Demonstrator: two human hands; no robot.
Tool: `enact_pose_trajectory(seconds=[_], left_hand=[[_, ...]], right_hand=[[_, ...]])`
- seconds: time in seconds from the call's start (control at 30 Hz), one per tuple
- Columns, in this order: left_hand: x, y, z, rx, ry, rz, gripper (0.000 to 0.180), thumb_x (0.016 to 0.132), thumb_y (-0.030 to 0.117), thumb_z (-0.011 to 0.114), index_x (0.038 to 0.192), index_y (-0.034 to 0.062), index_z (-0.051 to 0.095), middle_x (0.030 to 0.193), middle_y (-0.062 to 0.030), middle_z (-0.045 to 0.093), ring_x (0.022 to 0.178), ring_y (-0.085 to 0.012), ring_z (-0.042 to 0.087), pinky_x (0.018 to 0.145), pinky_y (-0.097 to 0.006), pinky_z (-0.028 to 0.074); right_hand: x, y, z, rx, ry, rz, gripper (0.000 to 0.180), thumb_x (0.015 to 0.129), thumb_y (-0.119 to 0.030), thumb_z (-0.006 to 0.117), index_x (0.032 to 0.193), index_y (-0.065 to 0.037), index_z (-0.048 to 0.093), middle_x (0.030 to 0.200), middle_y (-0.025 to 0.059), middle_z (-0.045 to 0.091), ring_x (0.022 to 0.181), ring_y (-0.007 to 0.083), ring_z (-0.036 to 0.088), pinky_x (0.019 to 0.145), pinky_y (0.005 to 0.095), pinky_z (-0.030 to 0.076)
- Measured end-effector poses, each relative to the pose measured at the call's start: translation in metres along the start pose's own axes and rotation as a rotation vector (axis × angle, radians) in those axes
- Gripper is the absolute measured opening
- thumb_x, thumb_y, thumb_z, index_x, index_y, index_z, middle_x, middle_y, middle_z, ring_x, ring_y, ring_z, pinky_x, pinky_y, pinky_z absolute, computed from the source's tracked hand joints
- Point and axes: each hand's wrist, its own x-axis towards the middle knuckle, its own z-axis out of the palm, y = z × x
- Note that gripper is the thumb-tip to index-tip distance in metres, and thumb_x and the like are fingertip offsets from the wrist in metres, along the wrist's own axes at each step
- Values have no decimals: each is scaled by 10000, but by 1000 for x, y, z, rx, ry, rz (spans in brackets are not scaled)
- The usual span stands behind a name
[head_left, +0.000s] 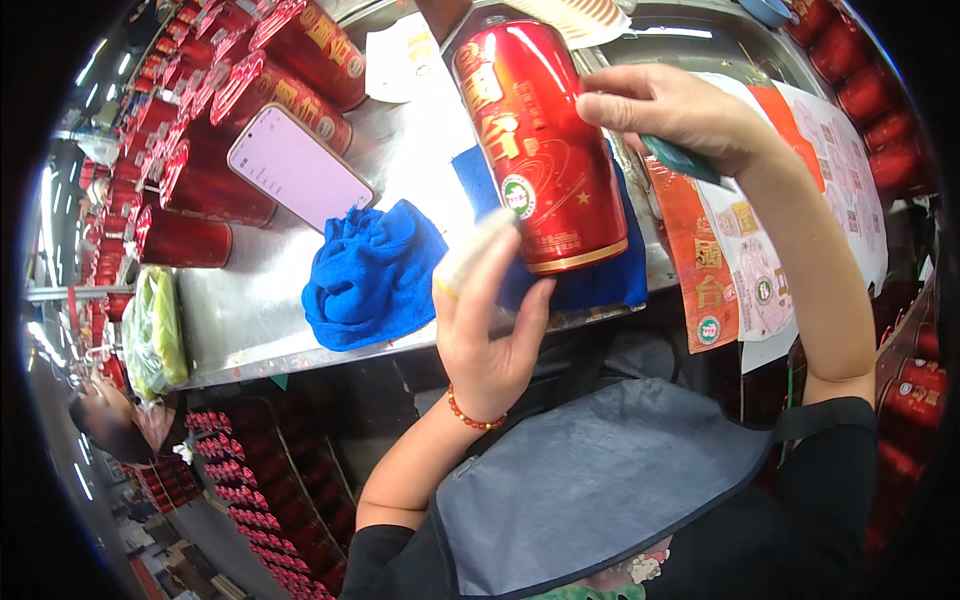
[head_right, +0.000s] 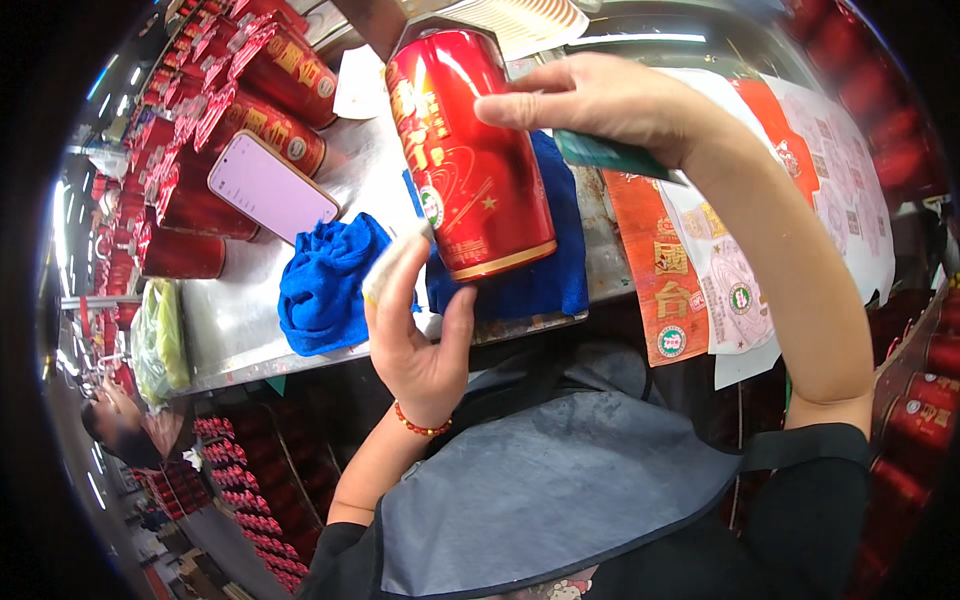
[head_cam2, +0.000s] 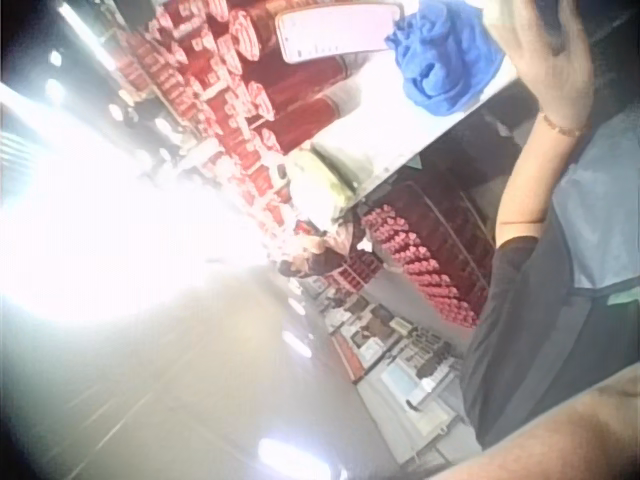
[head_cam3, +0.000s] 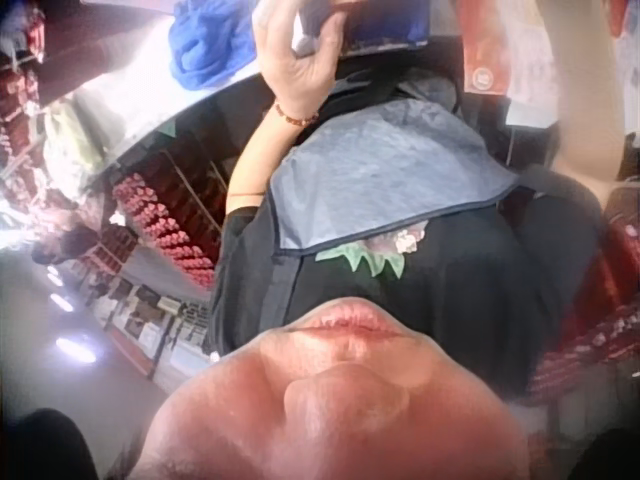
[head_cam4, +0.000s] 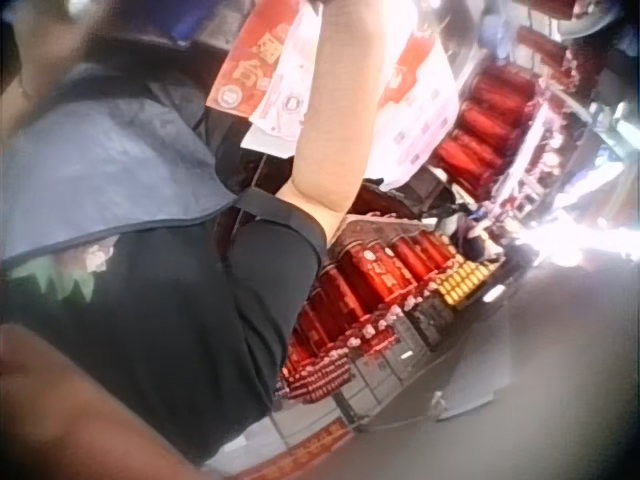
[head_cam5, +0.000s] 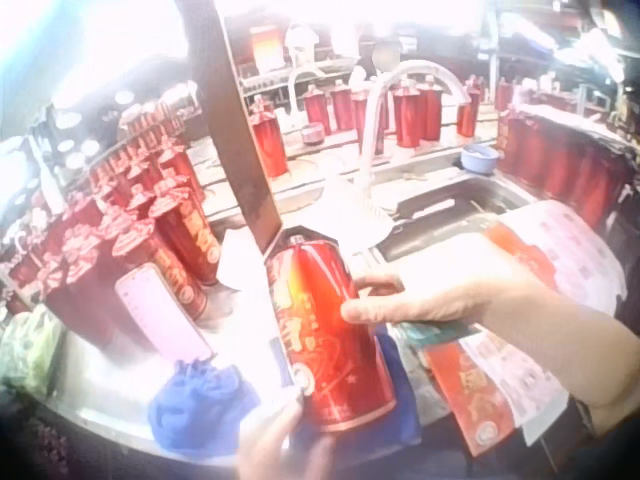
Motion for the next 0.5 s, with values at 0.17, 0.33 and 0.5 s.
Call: enact_pose_trajectory(seconds=[0.17, 0.33, 0.5], left_hand=[[-6, 1, -8, 197, -43, 318, 383, 718, -53, 795, 1087, 48, 769, 1158, -104, 715, 1081, -283, 646, 856, -364, 561], [14, 1, -13, 286, -179, 514, 420, 676, 77, 759, 1092, 120, 791, 1119, -4, 715, 1107, -247, 612, 859, -360, 564], [34, 11, -2, 329, -273, 600, 412, 702, 101, 711, 1109, 117, 770, 1132, -16, 670, 1164, -237, 534, 870, -364, 556]], right_hand=[[4, -1, 12, 193, -86, 41, 717, 843, -528, 792, 1277, 4, 588, 1017, -4, 666, 751, -14, 545, 633, 138, 457], [4, -4, 13, 221, -80, 23, 734, 818, -517, 814, 1275, 16, 601, 1092, 60, 689, 891, 65, 616, 769, 201, 498], [10, -4, 19, 244, -53, -15, 830, 747, -584, 845, 1251, 42, 635, 1141, 158, 704, 1023, 193, 677, 934, 292, 518]])
